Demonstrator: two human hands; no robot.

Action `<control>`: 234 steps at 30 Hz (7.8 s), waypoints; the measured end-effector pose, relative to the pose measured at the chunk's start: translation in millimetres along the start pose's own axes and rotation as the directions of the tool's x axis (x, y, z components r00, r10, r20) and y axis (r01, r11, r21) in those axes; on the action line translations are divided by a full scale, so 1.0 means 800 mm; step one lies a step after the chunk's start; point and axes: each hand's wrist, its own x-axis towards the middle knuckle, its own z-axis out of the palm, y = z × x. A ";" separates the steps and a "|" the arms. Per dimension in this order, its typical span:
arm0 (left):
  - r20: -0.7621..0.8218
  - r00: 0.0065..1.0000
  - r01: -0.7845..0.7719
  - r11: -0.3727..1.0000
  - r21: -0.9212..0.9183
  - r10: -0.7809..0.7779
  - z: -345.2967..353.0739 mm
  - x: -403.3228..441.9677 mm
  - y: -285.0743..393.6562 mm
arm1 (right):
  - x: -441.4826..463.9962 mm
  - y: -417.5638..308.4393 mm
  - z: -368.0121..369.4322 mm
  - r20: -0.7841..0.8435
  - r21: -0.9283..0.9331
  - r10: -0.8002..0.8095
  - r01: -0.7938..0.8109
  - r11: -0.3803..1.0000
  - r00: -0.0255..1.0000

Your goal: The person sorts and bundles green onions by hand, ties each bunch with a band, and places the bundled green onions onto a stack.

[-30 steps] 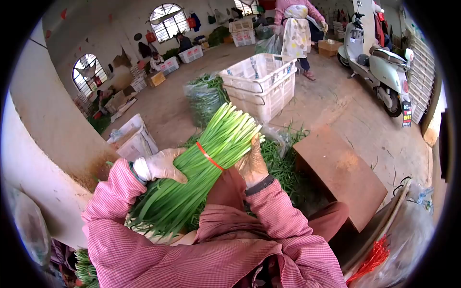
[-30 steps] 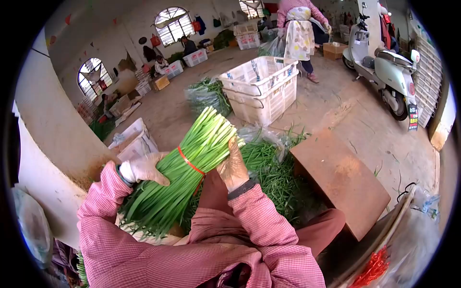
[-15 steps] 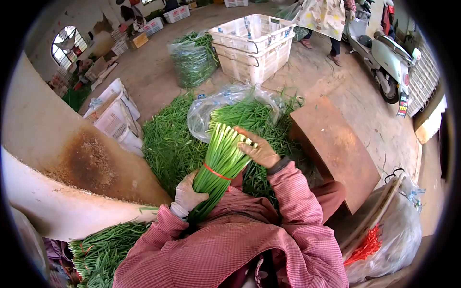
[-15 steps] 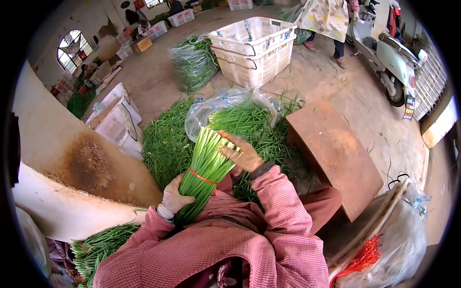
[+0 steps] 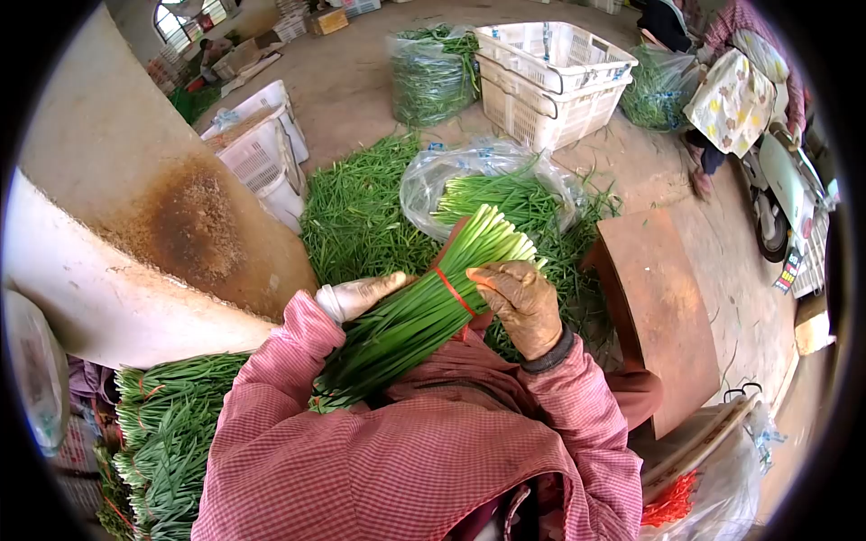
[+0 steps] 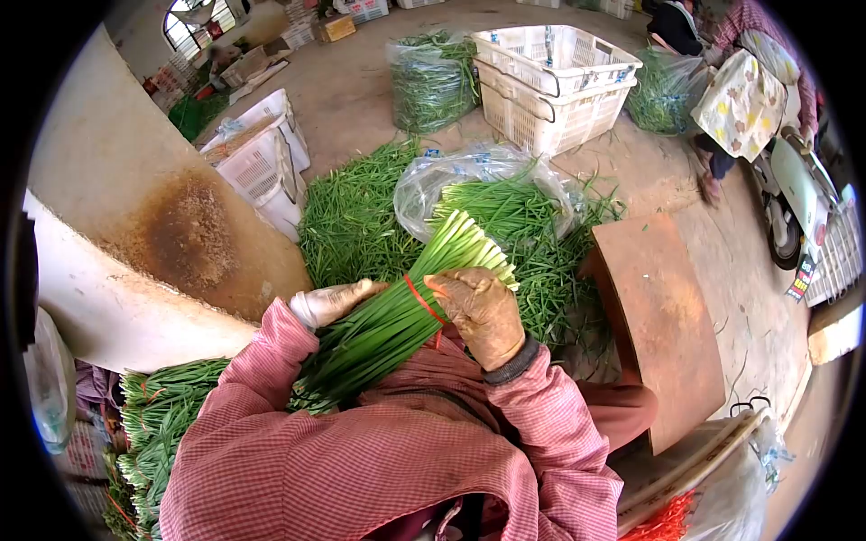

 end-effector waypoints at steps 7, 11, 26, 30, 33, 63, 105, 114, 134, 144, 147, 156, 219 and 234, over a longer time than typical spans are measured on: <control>-0.455 0.875 0.083 0.874 0.479 0.167 -0.004 -0.019 0.020 | -0.040 -0.028 -0.028 0.151 -0.209 0.572 -0.540 0.815 0.806; -0.404 0.714 0.374 0.177 0.911 0.572 0.096 -0.015 0.042 | -0.098 0.044 0.054 0.436 0.044 0.601 -0.683 0.729 0.669; -0.405 0.858 0.076 0.700 0.710 0.318 0.007 0.018 0.019 | -0.043 0.007 0.075 -0.009 0.582 0.348 -0.278 0.764 0.937; -0.334 0.637 0.026 0.413 0.910 0.695 0.057 0.026 -0.006 | -0.031 0.002 0.088 0.010 0.533 0.237 -0.206 0.821 0.972; -0.446 0.575 0.307 0.325 0.895 0.686 0.032 0.069 -0.070 | -0.005 0.010 0.113 0.141 0.600 0.187 -0.235 0.765 0.972; 0.010 0.867 0.063 -0.130 0.990 0.498 0.071 0.100 0.023 | -0.119 0.017 0.001 0.021 0.517 0.474 -0.415 0.749 0.880; 0.717 0.415 -0.801 0.149 0.580 -0.560 0.506 0.349 -0.079 | -0.252 -0.654 -0.109 -0.644 -0.602 -0.739 -0.727 0.331 0.197; 0.127 0.484 -0.571 -0.203 0.795 -0.866 0.496 0.366 -0.075 | -0.287 -0.716 0.024 -0.271 0.357 -0.721 -0.629 -0.690 0.637; 0.315 0.548 -0.442 0.051 0.895 -0.775 0.406 0.425 -0.089 | -0.541 -0.785 0.404 0.445 0.799 -0.894 0.479 0.364 -0.063; 0.461 0.561 -0.246 0.394 0.886 -0.688 0.363 0.398 -0.076 | -0.554 -0.548 0.083 -0.667 0.395 -0.670 -0.917 0.055 -0.327; 0.518 0.600 -0.191 0.519 0.833 -0.610 0.356 0.392 -0.062 | -0.513 -0.482 -0.013 -0.777 0.315 -0.492 -0.919 0.237 -0.393; 0.537 0.670 -0.201 0.571 0.796 -0.512 0.352 0.381 -0.048 | -0.455 -0.354 -0.176 -0.977 0.128 -0.142 -0.973 0.192 -0.156; -0.717 0.007 -0.122 0.711 -0.692 -0.697 -0.303 0.412 -0.217 | 0.082 0.541 0.106 0.496 -0.481 0.559 -0.326 0.814 0.664; -0.796 -0.098 -0.771 0.552 -0.319 -0.597 -0.245 0.387 -0.264 | 0.032 0.555 0.331 0.585 -0.795 0.693 0.129 0.593 0.420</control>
